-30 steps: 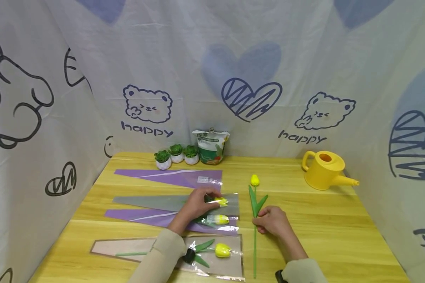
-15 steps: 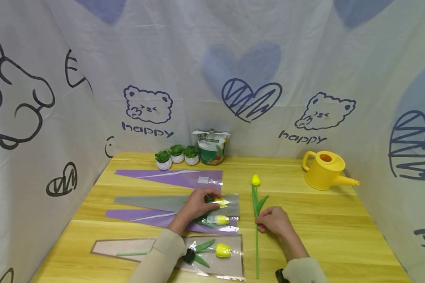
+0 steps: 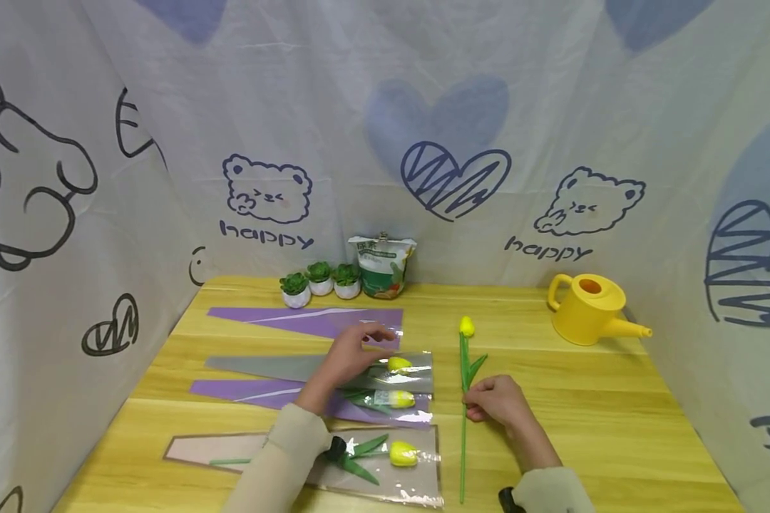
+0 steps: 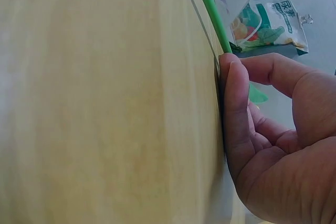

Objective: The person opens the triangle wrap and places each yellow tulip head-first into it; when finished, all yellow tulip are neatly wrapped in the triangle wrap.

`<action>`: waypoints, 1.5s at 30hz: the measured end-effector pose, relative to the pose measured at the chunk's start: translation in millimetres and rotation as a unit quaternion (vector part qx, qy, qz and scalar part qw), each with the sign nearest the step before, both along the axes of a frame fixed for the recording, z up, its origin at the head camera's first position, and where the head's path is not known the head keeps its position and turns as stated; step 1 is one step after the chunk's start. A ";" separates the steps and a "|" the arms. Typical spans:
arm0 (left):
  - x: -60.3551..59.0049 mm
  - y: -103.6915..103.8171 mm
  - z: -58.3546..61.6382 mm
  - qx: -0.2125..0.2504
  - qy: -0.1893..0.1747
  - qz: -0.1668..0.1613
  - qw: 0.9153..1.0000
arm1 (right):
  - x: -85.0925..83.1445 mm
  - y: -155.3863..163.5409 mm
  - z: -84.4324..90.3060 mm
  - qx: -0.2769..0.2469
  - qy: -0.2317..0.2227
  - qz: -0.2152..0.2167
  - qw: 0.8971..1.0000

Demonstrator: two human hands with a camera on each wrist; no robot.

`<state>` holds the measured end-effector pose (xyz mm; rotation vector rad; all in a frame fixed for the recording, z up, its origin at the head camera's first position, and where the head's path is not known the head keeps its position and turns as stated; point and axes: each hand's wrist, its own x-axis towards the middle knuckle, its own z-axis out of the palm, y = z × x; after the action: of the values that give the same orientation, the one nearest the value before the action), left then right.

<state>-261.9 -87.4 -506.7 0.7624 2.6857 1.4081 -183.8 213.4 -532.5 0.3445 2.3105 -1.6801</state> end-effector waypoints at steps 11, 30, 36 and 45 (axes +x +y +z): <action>-46.8 -15.7 2.7 -0.048 -0.049 0.023 0.997 | 0.0 2.1 -1.8 -0.006 -0.010 0.001 1.000; -65.0 -25.9 -22.7 -0.062 -0.084 0.094 0.990 | -0.1 0.9 -0.7 -0.010 -0.005 -0.007 1.000; -65.5 -26.6 -24.9 -0.039 -0.118 0.114 0.986 | -0.8 1.8 -2.8 -0.008 -0.004 -0.006 1.000; -66.9 -26.8 -29.6 -0.001 -0.124 0.133 0.983 | -1.1 4.3 -1.2 -0.010 -0.006 -0.007 1.000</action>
<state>-328.8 -114.3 -536.3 0.2126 2.6634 1.4374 -184.9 217.7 -533.7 0.3674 2.2867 -1.7021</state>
